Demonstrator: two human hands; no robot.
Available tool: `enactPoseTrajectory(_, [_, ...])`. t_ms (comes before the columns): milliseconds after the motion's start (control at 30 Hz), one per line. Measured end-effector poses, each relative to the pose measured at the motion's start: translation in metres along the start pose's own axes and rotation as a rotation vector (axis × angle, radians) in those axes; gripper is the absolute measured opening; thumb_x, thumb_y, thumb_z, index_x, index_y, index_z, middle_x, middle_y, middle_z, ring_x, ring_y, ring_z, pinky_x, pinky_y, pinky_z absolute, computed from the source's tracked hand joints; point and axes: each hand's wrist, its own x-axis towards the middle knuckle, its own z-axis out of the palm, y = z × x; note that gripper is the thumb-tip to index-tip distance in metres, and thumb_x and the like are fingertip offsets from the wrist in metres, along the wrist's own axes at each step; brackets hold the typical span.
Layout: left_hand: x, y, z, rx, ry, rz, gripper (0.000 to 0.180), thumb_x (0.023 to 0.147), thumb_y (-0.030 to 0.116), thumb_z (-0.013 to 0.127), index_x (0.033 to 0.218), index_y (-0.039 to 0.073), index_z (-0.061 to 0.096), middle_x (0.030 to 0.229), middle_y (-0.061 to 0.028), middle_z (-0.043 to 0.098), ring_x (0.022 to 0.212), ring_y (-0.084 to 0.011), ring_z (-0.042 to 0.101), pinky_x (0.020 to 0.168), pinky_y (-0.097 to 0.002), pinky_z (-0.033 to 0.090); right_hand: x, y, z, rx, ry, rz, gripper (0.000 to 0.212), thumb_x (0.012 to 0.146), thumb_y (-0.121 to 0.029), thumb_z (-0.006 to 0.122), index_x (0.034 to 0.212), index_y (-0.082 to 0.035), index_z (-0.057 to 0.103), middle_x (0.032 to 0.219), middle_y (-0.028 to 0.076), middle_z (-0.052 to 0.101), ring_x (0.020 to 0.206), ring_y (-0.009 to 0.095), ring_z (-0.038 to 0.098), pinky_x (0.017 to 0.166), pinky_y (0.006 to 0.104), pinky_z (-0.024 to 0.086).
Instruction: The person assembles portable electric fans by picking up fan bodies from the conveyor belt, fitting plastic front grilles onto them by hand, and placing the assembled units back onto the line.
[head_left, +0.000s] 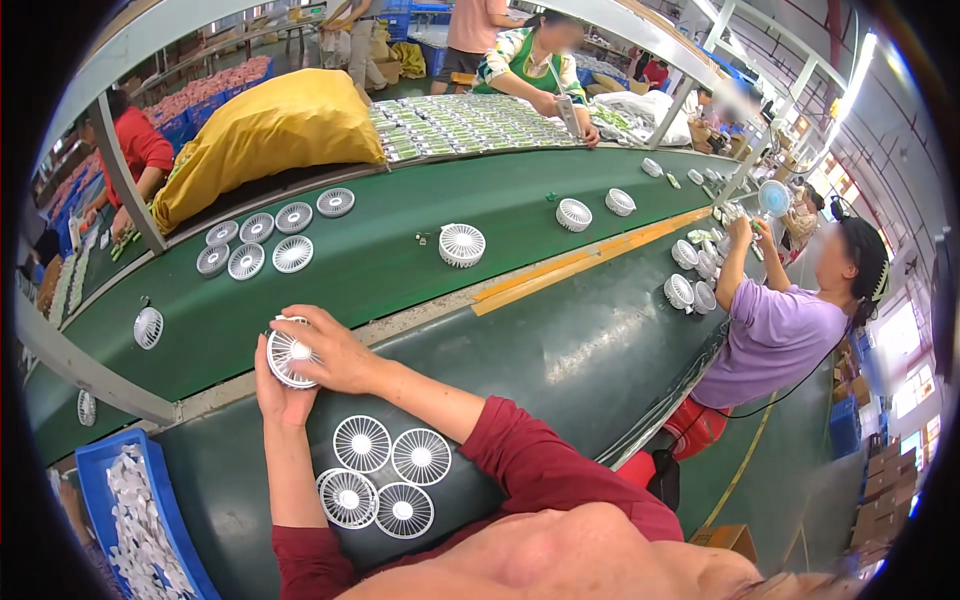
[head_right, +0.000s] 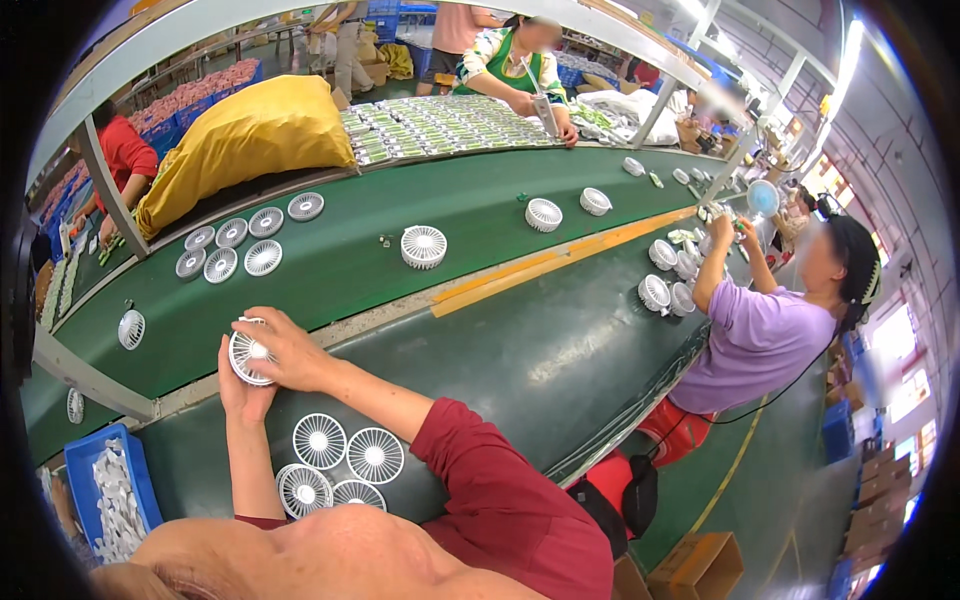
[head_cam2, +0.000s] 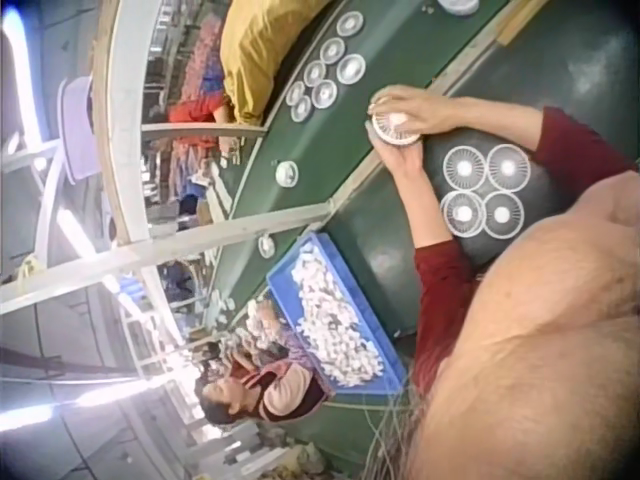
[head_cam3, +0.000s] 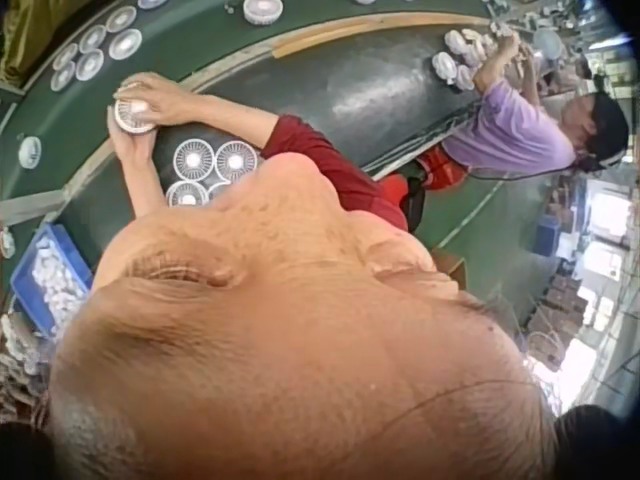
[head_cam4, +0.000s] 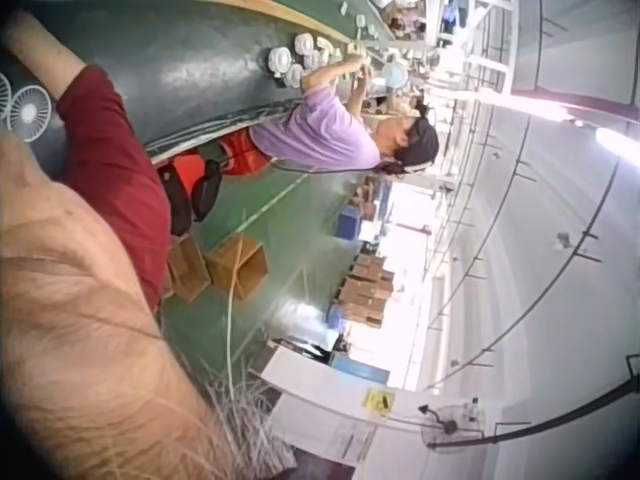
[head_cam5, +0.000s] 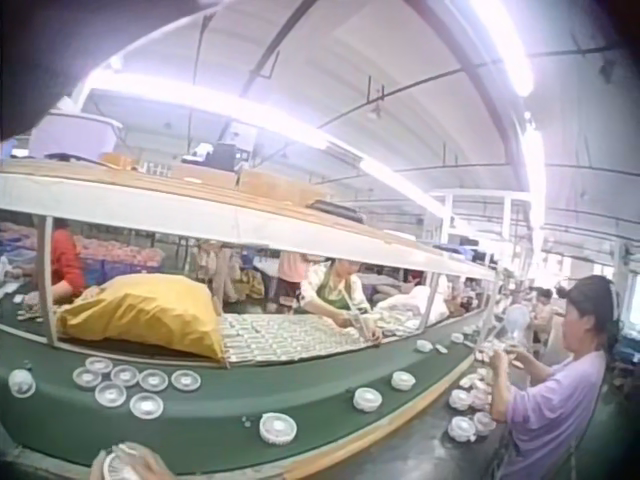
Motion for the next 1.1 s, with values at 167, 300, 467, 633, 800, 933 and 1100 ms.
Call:
enactPoseTrajectory(167, [-0.002,0.004,-0.001,0.048,-0.037,0.095,0.044,0.101,0.042,0.042,0.126,0.008,0.055,0.123,-0.0075,0.062,0.112,-0.0246,0.06,0.093,-0.0401,0.05,0.003,-0.01,-0.007,-0.071,-0.114,-0.063,0.084,0.077,-0.037,0.073,0.146,-0.009,0.034,0.146,0.022,0.032,0.133,0.041,0.035,0.11,0.0482,0.032])
enactPoseTrajectory(300, [-0.01,-0.015,0.022,0.171,0.135,0.352,0.047,0.102,0.04,0.042,0.134,0.006,0.047,0.131,-0.0087,0.055,0.118,-0.0228,0.056,0.097,-0.0377,0.048,-0.002,-0.001,0.004,-0.014,-0.118,-0.039,0.09,0.078,-0.051,0.069,0.147,-0.007,0.031,0.147,0.023,0.031,0.136,0.042,0.032,0.112,0.0486,0.029])
enactPoseTrajectory(467, [-0.01,-0.035,0.022,0.966,0.256,1.025,0.044,0.104,0.028,0.038,0.138,0.0,0.039,0.142,-0.0128,0.042,0.127,-0.0237,0.046,0.106,-0.0367,0.038,-0.009,-0.011,0.033,0.71,0.045,0.184,0.068,0.096,-0.045,0.045,0.146,-0.002,0.028,0.142,0.017,0.039,0.134,0.027,0.038,0.11,0.0372,0.03])
enactPoseTrajectory(633, [-0.012,-0.034,0.017,1.525,0.296,1.367,0.052,0.086,0.016,0.06,0.133,-0.001,0.046,0.128,-0.0193,0.052,0.118,-0.0352,0.048,0.103,-0.0439,0.036,-0.011,0.0,0.047,1.425,0.023,0.682,0.052,0.103,-0.048,0.036,0.131,-0.006,0.049,0.123,0.007,0.057,0.113,0.017,0.054,0.1,0.0316,0.042])
enactPoseTrajectory(800, [-0.008,-0.026,0.013,1.536,0.131,1.355,0.059,0.082,0.02,0.059,0.136,0.0,0.045,0.129,-0.0206,0.05,0.117,-0.0362,0.047,0.103,-0.0446,0.035,-0.006,-0.006,0.024,1.386,-0.114,0.739,0.064,0.1,-0.059,0.034,0.138,-0.008,0.042,0.128,0.005,0.055,0.117,0.016,0.054,0.098,0.0335,0.045])
enactPoseTrajectory(933, [-0.008,-0.027,0.012,1.086,0.125,1.061,0.055,0.09,0.017,0.053,0.14,-0.001,0.038,0.133,-0.0179,0.047,0.121,-0.029,0.048,0.104,-0.0404,0.037,-0.009,0.0,0.028,0.551,-0.043,0.192,0.063,0.103,-0.046,0.034,0.149,-0.005,0.021,0.142,0.01,0.041,0.128,0.022,0.044,0.105,0.0323,0.037])
enactPoseTrajectory(1100, [-0.003,-0.029,0.003,0.981,0.121,1.077,0.048,0.095,0.015,0.049,0.139,-0.001,0.038,0.135,-0.0161,0.046,0.122,-0.0242,0.048,0.104,-0.0366,0.037,-0.008,-0.007,0.042,1.013,0.007,0.419,0.07,0.099,-0.05,0.044,0.149,-0.006,0.024,0.141,0.01,0.041,0.127,0.02,0.043,0.108,0.0329,0.033])
